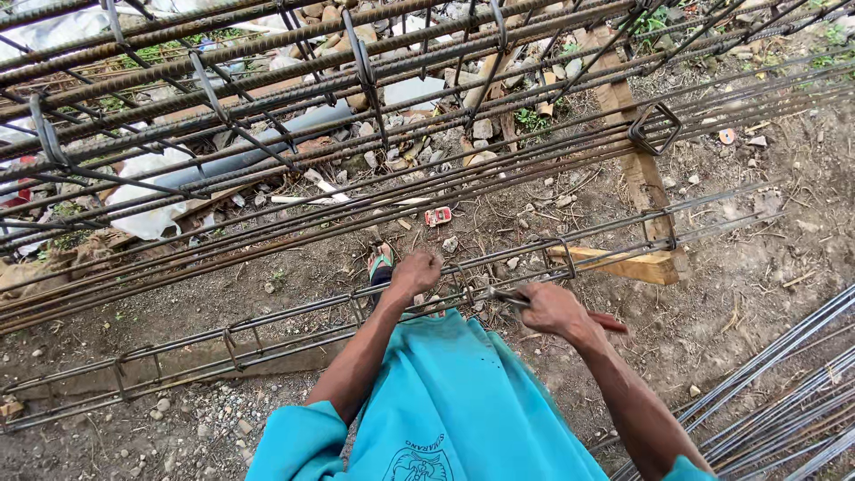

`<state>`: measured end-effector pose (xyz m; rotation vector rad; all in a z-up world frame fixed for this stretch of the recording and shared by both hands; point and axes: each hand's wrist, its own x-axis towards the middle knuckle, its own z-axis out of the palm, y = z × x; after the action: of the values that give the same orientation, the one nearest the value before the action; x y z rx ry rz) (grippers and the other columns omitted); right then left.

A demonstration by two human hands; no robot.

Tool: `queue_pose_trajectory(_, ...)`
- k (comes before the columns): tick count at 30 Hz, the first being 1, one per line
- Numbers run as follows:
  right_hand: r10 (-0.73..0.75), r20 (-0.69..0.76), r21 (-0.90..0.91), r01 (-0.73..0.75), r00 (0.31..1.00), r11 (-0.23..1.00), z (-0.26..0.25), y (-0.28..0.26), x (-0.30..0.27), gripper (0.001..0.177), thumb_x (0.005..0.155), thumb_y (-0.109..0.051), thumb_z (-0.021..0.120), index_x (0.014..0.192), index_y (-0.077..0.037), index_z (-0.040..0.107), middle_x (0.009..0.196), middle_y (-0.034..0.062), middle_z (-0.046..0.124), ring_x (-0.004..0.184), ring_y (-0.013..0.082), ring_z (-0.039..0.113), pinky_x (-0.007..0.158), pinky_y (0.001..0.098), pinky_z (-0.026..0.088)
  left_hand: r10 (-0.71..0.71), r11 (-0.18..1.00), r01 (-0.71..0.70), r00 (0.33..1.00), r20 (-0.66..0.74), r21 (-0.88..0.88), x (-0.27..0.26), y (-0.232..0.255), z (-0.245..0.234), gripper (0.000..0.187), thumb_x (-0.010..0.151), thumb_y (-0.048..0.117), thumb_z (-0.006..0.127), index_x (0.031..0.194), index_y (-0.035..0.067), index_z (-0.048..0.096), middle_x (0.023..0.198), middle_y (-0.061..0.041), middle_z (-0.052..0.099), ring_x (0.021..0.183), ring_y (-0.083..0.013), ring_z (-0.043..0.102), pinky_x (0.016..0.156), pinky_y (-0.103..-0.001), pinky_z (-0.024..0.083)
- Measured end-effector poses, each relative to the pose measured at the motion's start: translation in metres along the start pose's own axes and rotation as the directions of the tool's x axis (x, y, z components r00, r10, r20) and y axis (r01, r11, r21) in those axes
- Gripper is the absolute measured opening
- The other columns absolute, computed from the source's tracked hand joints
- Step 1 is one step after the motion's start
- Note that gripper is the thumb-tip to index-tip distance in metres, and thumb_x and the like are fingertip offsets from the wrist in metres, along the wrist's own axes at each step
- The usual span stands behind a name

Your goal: The person uses a manual rebar tying tool to twist and secure wire ties on a steel reinforcement cage. They repeatedly position the tool on the wire intersections and rotate the handle to tighten the connections.

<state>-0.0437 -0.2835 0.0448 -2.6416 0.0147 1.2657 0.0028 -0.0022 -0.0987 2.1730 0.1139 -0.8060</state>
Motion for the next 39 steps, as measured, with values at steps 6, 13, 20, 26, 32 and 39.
queue_pose_trajectory(6, -0.187, 0.196, -0.032, 0.197, 0.963, 0.98, 0.001, -0.033, 0.058, 0.07, 0.085, -0.005, 0.055, 0.154, -0.011, 0.045, 0.12, 0.0201, 0.069, 0.078, 0.0214, 0.063, 0.057, 0.0268, 0.047, -0.125, 0.986, 0.087, 0.95, 0.286, 0.14, 0.005, 0.015, -0.009, 0.056, 0.095, 0.046, 0.045, 0.113, 0.0, 0.072, 0.109, -0.028, 0.071, 0.115, -0.0438, 0.066, 0.099, -0.053, 0.051)
queue_pose_trajectory(13, -0.162, -0.192, 0.422, 0.23, 0.968, 0.877, 0.005, -0.047, 0.047, 0.014, 0.083, -0.019, 0.064, 0.091, -0.011, 0.073, 0.076, 0.0117, 0.069, 0.073, 0.0273, 0.065, 0.066, 0.0387, 0.051, -0.012, 0.894, 0.034, 0.999, 0.052, -0.447, 0.017, -0.008, -0.006, 0.023, 0.088, 0.026, 0.065, 0.089, 0.006, 0.076, 0.074, -0.013, 0.073, 0.079, -0.0269, 0.071, 0.076, -0.041, 0.053)
queue_pose_trajectory(20, -0.13, -0.139, 0.459, 0.181, 0.982, 0.87, 0.006, -0.055, 0.048, 0.022, 0.09, -0.023, 0.064, 0.101, -0.007, 0.074, 0.086, 0.0156, 0.07, 0.082, 0.03, 0.068, 0.074, 0.0414, 0.053, -0.021, 0.909, 0.051, 0.997, 0.078, -0.414, 0.022, -0.015, 0.011, 0.04, 0.087, 0.046, 0.072, 0.063, 0.014, 0.071, 0.057, -0.01, 0.062, 0.057, -0.0217, 0.058, 0.057, -0.034, 0.043)
queue_pose_trajectory(26, -0.069, 0.137, 0.375, 0.012, 0.988, 0.927, 0.024, -0.014, 0.051, 0.038, 0.093, -0.029, 0.064, 0.119, -0.002, 0.071, 0.103, 0.0209, 0.074, 0.073, 0.0254, 0.066, 0.067, 0.0336, 0.054, -0.138, 0.983, 0.159, 0.969, 0.207, -0.088, 0.028, -0.014, 0.025, 0.053, 0.079, 0.062, 0.064, 0.088, 0.012, 0.08, 0.096, -0.023, 0.074, 0.106, -0.0434, 0.069, 0.087, -0.049, 0.054)
queue_pose_trajectory(32, 0.013, 0.03, 0.134, -0.017, 0.999, 0.991, 0.024, 0.022, 0.06, 0.042, 0.09, -0.033, 0.068, 0.119, -0.004, 0.071, 0.08, 0.0132, 0.074, 0.057, 0.0188, 0.064, 0.05, 0.0308, 0.049, -0.195, 0.981, 0.196, 0.973, 0.122, 0.006, 0.013, 0.013, -0.005, 0.054, 0.087, 0.055, 0.05, 0.103, 0.01, 0.075, 0.106, -0.024, 0.072, 0.114, -0.044, 0.065, 0.094, -0.055, 0.051)
queue_pose_trajectory(39, -0.048, 0.025, 0.553, 0.027, 0.999, 0.833, 0.015, -0.037, 0.054, 0.04, 0.094, -0.034, 0.065, 0.113, 0.0, 0.071, 0.098, 0.0274, 0.07, 0.073, 0.0292, 0.067, 0.061, 0.0381, 0.052, -0.002, 0.928, 0.117, 0.951, 0.308, -0.354, 0.026, 0.014, 0.009, 0.063, 0.106, 0.051, 0.045, 0.137, -0.003, 0.056, 0.12, -0.03, 0.065, 0.125, -0.0442, 0.057, 0.108, -0.056, 0.043)
